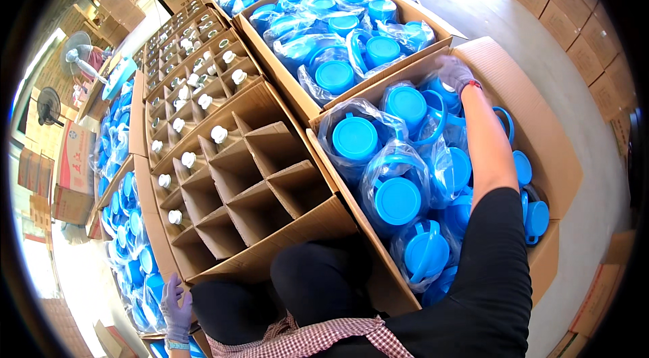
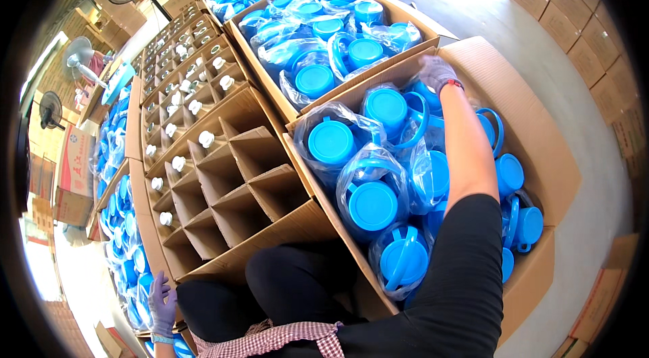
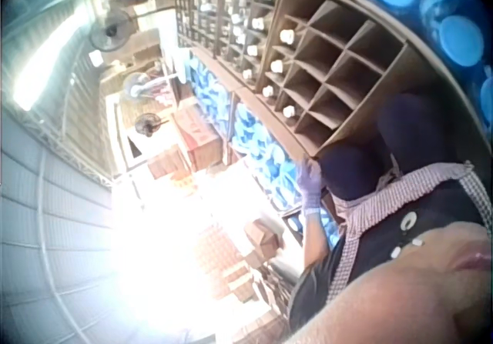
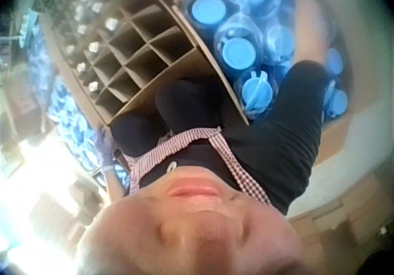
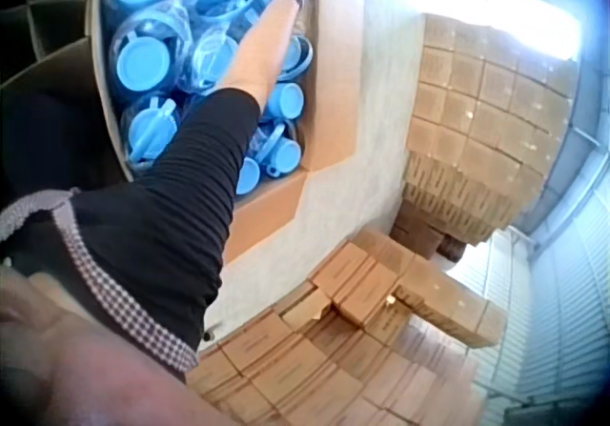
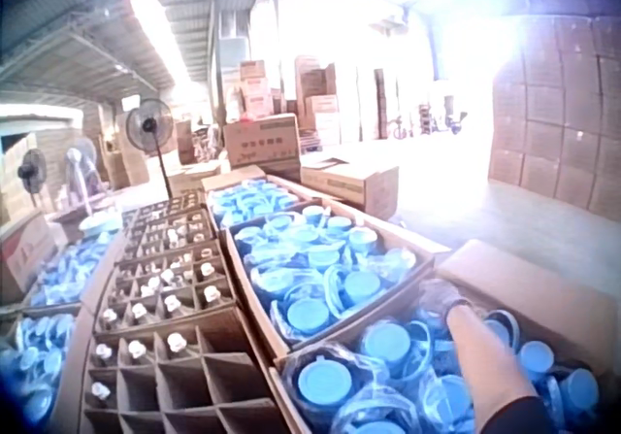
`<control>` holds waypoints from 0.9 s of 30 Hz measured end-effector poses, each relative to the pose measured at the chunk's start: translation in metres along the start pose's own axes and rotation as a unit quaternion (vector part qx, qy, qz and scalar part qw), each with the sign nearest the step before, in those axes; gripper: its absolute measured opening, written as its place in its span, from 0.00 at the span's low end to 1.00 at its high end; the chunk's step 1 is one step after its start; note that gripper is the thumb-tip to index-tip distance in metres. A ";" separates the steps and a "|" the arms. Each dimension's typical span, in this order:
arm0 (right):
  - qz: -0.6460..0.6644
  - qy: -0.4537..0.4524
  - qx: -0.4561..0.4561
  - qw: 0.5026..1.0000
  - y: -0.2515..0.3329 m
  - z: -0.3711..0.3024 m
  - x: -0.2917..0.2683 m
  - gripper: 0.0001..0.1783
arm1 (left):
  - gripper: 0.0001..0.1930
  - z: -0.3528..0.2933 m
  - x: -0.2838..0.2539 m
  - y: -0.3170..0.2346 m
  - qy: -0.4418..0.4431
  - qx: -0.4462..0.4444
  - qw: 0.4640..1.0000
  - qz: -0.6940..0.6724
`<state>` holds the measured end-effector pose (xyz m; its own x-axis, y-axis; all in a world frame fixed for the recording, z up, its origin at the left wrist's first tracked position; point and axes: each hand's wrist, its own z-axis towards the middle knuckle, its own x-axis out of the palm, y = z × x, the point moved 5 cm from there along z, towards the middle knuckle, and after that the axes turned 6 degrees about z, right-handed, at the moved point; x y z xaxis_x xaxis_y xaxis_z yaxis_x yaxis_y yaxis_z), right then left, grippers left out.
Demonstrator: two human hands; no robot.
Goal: The person assembles thermos flasks by placing a metal liner into a blue plastic outer shell, attaching a white inner cap, and then screwing on a blue outer lid before placing the completed item into a shipping box.
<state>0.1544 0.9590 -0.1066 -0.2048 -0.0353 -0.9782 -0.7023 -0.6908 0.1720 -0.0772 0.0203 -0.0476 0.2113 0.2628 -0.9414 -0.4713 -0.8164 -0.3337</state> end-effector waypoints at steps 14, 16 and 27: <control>0.155 0.016 0.041 0.987 0.158 -0.113 0.003 0.57 | 0.32 0.021 -0.017 -0.067 -0.008 0.110 0.993 0.050; 0.160 0.052 -0.037 0.985 0.142 -0.105 0.010 0.60 | 0.32 0.024 -0.022 -0.066 -0.030 0.113 0.992 0.049; 0.290 -0.017 -0.218 0.932 0.098 -0.093 -0.006 0.43 | 0.33 0.014 -0.015 -0.048 -0.011 0.077 0.996 0.037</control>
<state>0.1499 0.8241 -0.0951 -0.4907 -0.4756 -0.7301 -0.1253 -0.7907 0.5993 -0.0701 0.0628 -0.0183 0.1521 0.2171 -0.9642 -0.6113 -0.7460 -0.2644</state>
